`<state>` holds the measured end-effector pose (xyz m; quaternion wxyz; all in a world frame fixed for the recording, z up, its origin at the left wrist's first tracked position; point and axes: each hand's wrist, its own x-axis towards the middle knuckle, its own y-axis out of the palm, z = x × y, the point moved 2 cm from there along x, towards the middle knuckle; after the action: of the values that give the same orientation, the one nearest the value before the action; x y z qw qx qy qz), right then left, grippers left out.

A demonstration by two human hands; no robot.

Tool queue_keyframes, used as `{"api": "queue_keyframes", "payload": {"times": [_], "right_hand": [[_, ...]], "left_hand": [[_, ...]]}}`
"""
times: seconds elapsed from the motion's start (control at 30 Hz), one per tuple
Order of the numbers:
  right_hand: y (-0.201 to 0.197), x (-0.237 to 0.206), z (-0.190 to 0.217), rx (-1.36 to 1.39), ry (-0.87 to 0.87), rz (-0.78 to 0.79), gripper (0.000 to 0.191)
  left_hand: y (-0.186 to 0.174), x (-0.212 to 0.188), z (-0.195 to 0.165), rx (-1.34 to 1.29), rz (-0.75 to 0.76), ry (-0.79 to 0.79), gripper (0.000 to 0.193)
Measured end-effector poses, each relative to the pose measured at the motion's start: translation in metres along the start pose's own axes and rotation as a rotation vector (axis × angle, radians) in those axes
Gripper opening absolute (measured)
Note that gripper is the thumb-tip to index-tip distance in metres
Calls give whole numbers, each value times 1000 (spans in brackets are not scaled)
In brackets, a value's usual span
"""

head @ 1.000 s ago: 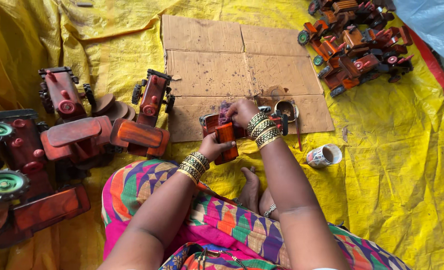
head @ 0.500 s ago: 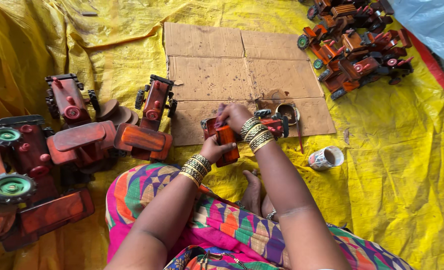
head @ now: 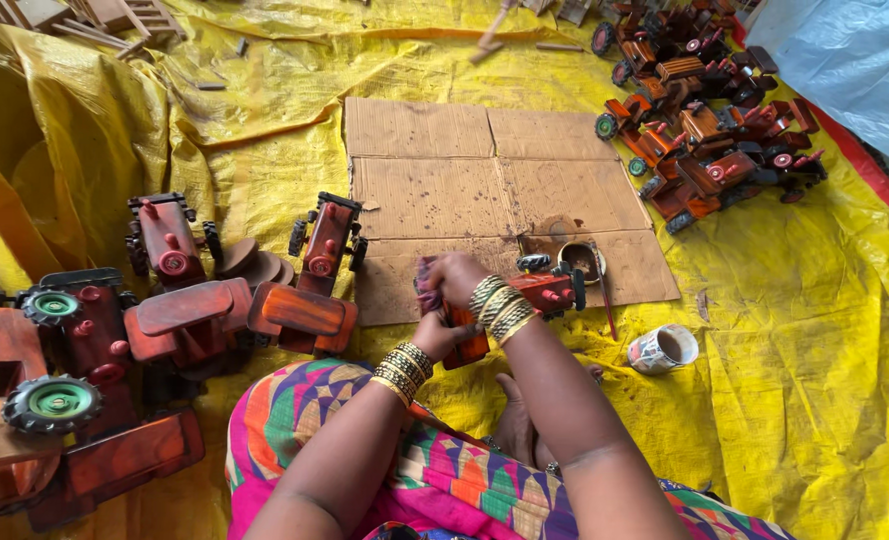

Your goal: The person sits on the floor and polishes red wooden toy tractors, rubbing each toy with a cloth and applying polish from a small tin, then sets finished toys aside with a pile of completed toys and picks up the next one.

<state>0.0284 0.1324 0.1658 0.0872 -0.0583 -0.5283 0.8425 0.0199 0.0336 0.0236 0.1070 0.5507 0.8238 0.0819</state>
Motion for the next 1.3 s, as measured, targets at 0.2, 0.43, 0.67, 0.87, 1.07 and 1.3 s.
{"api": "queue_keyframes", "payload": {"times": [0.2,0.43,0.67,0.87,1.07,1.3], "right_hand": [[-20,-10,-40,-70,245,11,26],[2,-5,-6,-253,-75,-103,14],[-15,-9,-42,-119,286,104,19],[10,3,-9,-109,-7,-40,9],[14,2,21,-319,15,105,9],[19,0,16,-299,-64,71,13]], "left_hand": [[5,2,-4,-107,-12,-68,38],[3,4,-2,-162,32,-21,34],[6,-1,-8,-149,-12,-50,36],[6,1,-3,-62,3,8,33],[1,0,-2,69,-60,31,34],[5,0,-5,144,-43,92,36]]}}
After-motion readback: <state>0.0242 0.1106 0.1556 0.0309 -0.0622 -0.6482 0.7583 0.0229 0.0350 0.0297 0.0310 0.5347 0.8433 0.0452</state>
